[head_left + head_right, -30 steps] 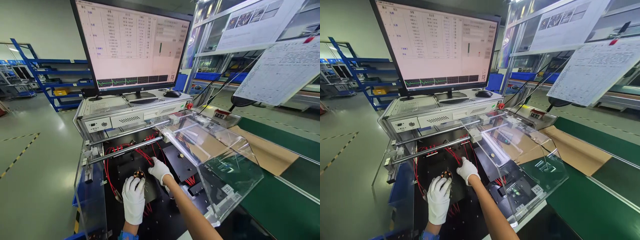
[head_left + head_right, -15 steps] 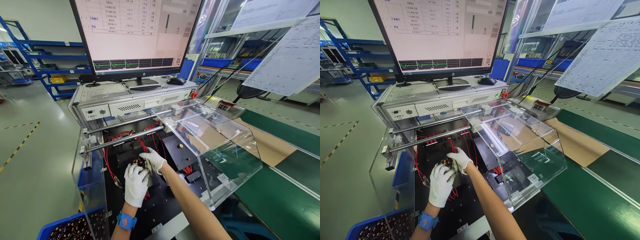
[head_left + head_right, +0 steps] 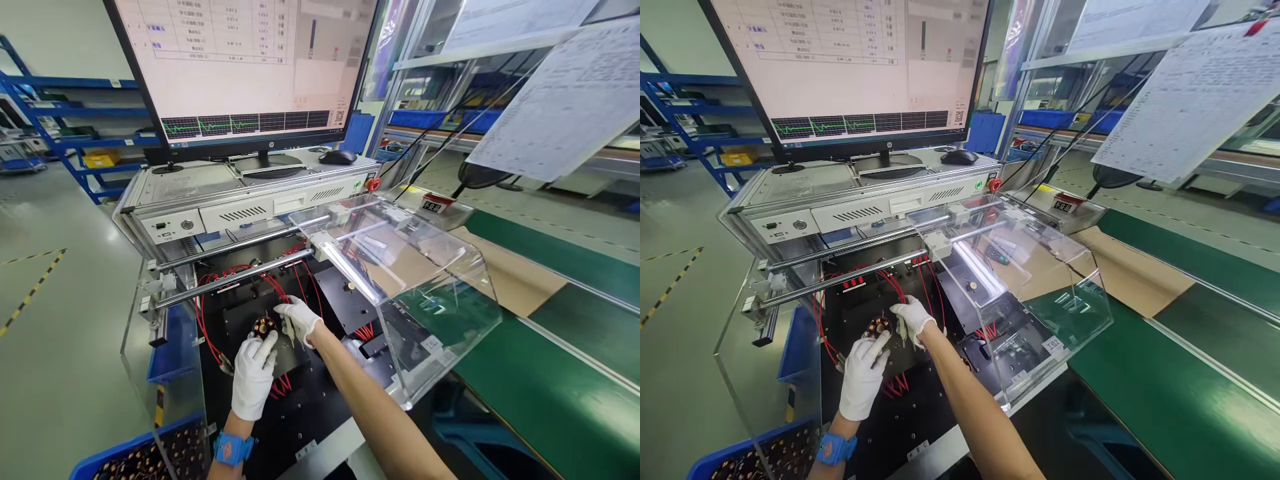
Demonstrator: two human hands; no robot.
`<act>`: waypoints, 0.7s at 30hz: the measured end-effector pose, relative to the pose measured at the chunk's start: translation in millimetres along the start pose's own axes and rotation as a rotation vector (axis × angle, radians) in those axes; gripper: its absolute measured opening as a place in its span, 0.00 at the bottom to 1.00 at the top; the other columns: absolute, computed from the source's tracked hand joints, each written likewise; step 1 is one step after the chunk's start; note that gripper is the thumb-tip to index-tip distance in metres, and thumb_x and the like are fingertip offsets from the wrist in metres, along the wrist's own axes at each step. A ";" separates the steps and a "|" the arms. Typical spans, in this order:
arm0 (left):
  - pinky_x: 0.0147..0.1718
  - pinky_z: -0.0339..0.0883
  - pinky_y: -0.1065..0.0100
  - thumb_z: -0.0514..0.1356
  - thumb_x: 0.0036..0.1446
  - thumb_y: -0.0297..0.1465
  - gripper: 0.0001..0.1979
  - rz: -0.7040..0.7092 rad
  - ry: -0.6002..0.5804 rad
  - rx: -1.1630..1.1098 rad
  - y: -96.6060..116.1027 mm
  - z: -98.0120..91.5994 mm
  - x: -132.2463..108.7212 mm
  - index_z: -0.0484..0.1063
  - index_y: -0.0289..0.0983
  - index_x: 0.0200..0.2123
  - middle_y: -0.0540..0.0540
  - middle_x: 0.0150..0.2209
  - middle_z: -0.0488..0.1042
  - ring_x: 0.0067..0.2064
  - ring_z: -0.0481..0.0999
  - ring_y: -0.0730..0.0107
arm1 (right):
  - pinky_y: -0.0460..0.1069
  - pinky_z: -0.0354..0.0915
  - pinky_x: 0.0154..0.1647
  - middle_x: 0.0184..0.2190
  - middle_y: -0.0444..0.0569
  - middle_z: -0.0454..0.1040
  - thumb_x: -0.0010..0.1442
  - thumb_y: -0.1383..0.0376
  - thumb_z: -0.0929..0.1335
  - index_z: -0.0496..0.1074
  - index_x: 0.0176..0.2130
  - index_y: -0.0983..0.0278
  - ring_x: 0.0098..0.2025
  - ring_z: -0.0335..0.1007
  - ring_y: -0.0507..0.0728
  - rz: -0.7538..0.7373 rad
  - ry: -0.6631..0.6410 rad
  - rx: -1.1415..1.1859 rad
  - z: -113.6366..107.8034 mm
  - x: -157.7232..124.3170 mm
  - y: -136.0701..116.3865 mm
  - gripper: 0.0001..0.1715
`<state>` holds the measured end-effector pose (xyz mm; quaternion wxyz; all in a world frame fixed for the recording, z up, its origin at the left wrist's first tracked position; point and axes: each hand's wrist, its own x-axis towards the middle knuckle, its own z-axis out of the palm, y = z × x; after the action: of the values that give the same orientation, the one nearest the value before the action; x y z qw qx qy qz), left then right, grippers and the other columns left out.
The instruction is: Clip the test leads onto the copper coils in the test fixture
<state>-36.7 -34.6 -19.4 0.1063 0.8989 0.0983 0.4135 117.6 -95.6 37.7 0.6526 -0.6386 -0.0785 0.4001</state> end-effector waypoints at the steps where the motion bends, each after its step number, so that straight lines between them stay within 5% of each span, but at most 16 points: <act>1: 0.44 0.69 0.68 0.59 0.56 0.25 0.19 -0.009 0.016 -0.020 -0.6 0.4 -0.4 0.69 0.42 0.52 0.49 0.33 0.70 0.40 0.68 0.71 | 0.46 0.58 0.17 0.17 0.36 0.60 0.44 0.65 0.68 0.61 0.42 0.63 0.16 0.56 0.49 -0.005 -0.002 0.007 2.0 0.7 -0.6 0.23; 8: 0.35 0.65 0.68 0.61 0.55 0.29 0.10 0.031 0.052 0.106 5.0 2.6 15.7 0.76 0.44 0.41 0.51 0.29 0.71 0.34 0.67 0.70 | 0.44 0.58 0.23 0.20 0.39 0.65 0.40 0.70 0.68 0.65 0.39 0.67 0.21 0.59 0.48 -0.160 0.084 0.015 10.2 18.5 3.5 0.21; 21: 0.32 0.61 0.68 0.57 0.59 0.31 0.08 0.162 0.109 0.176 8.6 0.1 28.1 0.76 0.39 0.37 0.48 0.28 0.71 0.32 0.67 0.68 | 0.45 0.59 0.28 0.24 0.40 0.67 0.37 0.71 0.68 0.67 0.37 0.67 0.25 0.60 0.48 -0.184 0.119 0.030 7.7 32.6 3.7 0.21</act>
<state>-17.9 -35.4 3.1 -0.0121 0.8859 0.0669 0.4589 133.0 -69.8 22.5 0.6996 -0.6415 -0.0915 0.3011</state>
